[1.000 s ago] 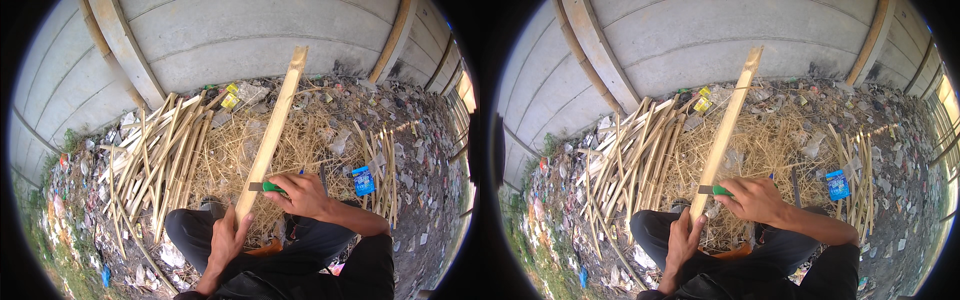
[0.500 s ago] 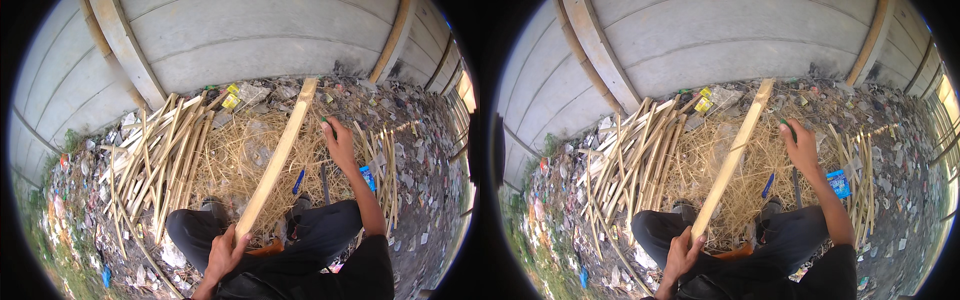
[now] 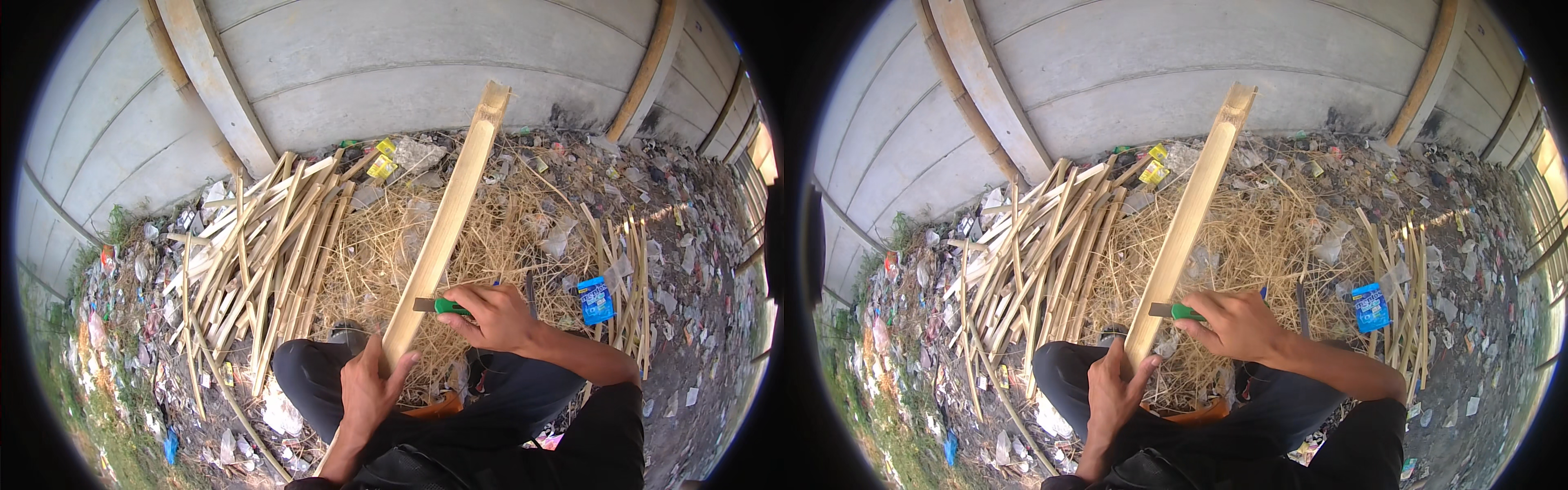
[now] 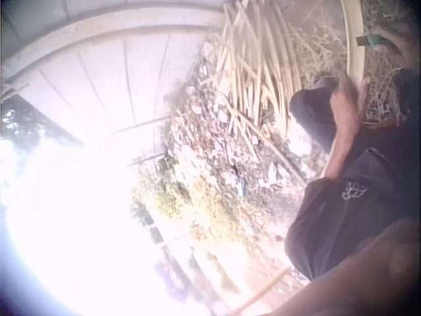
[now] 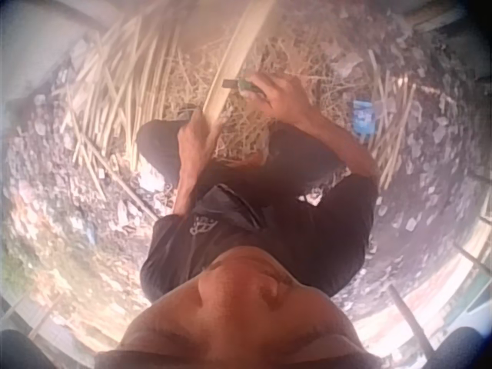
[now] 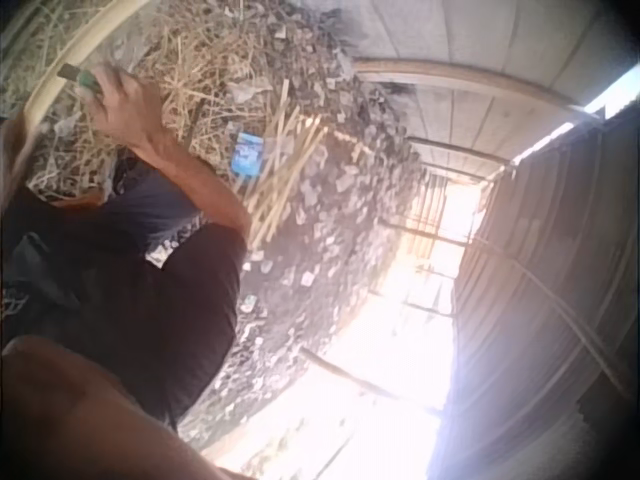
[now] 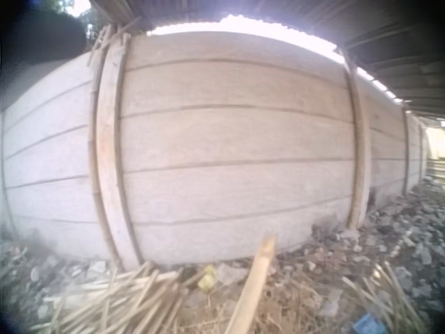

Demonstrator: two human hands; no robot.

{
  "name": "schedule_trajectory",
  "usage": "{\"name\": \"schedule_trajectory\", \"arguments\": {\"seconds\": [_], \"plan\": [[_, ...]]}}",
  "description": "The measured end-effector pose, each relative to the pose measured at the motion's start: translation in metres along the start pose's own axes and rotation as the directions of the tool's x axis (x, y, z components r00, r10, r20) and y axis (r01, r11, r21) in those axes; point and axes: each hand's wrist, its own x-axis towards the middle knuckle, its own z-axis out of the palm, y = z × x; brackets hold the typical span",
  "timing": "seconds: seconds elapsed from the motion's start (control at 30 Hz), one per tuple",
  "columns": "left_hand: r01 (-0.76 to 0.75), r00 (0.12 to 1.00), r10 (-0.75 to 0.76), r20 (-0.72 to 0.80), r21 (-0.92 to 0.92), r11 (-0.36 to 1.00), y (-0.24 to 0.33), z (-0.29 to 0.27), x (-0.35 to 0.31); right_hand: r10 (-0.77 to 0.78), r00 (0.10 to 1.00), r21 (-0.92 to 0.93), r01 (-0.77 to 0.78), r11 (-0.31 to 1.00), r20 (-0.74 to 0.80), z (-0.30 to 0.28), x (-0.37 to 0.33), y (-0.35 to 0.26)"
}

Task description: The person sits on the ground and uses a utility knife to shave thin strips from a long piece of wood. They hold the wood with their left hand and scrape the blade along its length with their right hand, creating wood shavings.

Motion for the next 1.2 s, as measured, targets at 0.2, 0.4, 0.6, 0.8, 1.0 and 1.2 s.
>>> {"name": "schedule_trajectory", "arguments": {"seconds": [0.2, 0.4, 0.6, 0.8, 1.0, 1.2], "plan": [[0.035, 0.999, -0.034, -0.012, 0.025, 0.999, 0.006, 0.001, 0.003, 0.022, 1.0, -0.025, -0.022, 0.999, 0.013, 0.004, -0.004, -0.007], [0.052, 0.998, -0.053, -0.017, -0.014, 0.999, 0.01, 0.003, 0.004, 0.013, 0.999, -0.024, -0.014, 1.0, -0.035, 0.008, -0.004, -0.003], [0.061, 0.998, -0.061, -0.008, -0.041, 0.997, 0.01, 0.006, 0.005, 0.02, 0.999, -0.053, -0.022, 0.998, -0.051, 0.006, -0.003, 0.0], [0.078, 0.997, -0.076, 0.023, -0.072, 0.994, 0.001, 0.007, 0.003, 0.068, 0.995, -0.08, -0.074, 0.994, -0.074, -0.001, 0.003, 0.006], [0.067, 0.997, -0.065, 0.042, -0.044, 0.997, 0.0, 0.001, 0.002, 0.058, 0.998, -0.107, -0.061, 0.992, -0.026, -0.002, 0.007, 0.009], [0.087, 0.994, -0.086, 0.074, -0.014, 0.996, -0.002, -0.001, 0.001, 0.022, 0.998, -0.124, -0.028, 0.992, -0.055, -0.002, 0.008, 0.009]]}}
